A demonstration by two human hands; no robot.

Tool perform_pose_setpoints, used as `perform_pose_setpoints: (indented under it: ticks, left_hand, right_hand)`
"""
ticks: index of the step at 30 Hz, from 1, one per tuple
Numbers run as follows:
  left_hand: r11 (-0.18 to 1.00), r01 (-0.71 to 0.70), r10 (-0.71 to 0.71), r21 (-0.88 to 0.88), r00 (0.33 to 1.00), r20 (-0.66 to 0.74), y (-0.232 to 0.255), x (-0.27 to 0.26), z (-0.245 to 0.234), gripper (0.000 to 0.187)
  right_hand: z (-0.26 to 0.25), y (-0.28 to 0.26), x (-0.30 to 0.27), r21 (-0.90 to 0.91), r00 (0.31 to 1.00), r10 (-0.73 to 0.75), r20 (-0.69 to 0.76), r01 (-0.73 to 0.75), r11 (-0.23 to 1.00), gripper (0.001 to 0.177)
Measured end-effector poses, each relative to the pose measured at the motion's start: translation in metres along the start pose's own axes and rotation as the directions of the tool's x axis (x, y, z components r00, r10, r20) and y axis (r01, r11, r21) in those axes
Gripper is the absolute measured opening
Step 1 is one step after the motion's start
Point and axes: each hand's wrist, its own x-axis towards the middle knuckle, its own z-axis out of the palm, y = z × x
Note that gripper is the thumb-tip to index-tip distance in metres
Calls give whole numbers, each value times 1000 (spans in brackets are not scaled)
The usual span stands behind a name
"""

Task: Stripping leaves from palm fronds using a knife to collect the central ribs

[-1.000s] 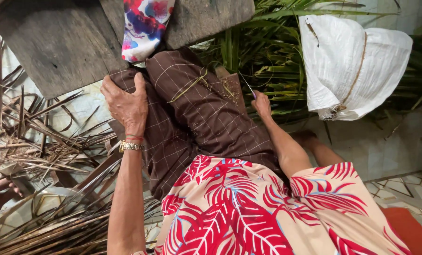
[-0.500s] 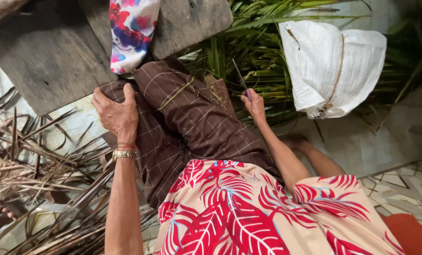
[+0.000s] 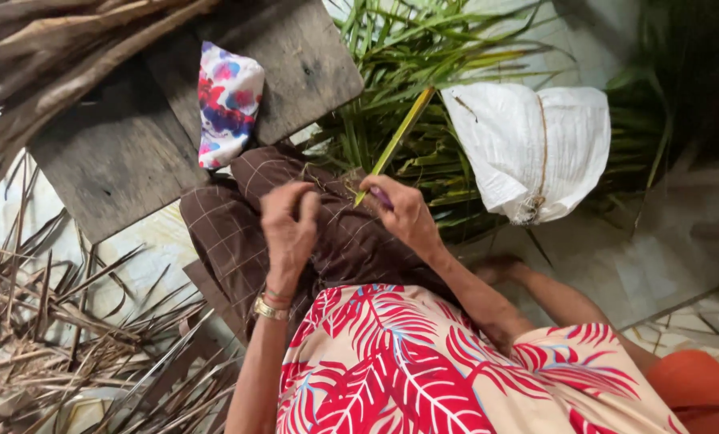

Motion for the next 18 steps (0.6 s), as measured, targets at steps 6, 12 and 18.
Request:
perform_pose_setpoints:
  ticks: [6, 12, 18]
  left_hand:
    - [902, 197, -74, -384, 947, 312, 28, -14, 17, 27]
    - [939, -279, 255, 200, 957, 138, -12, -2, 20, 21]
    - [817, -425, 446, 390, 894, 40, -31, 5, 35, 10]
  right_hand:
    - [-3, -2, -12, 16, 999, -4, 32, 4, 1000, 18]
    - [-3, 55, 50, -24, 998, -71, -1, 71, 997, 34]
    - [-38, 166, 62, -156, 985, 84, -149, -107, 982, 34]
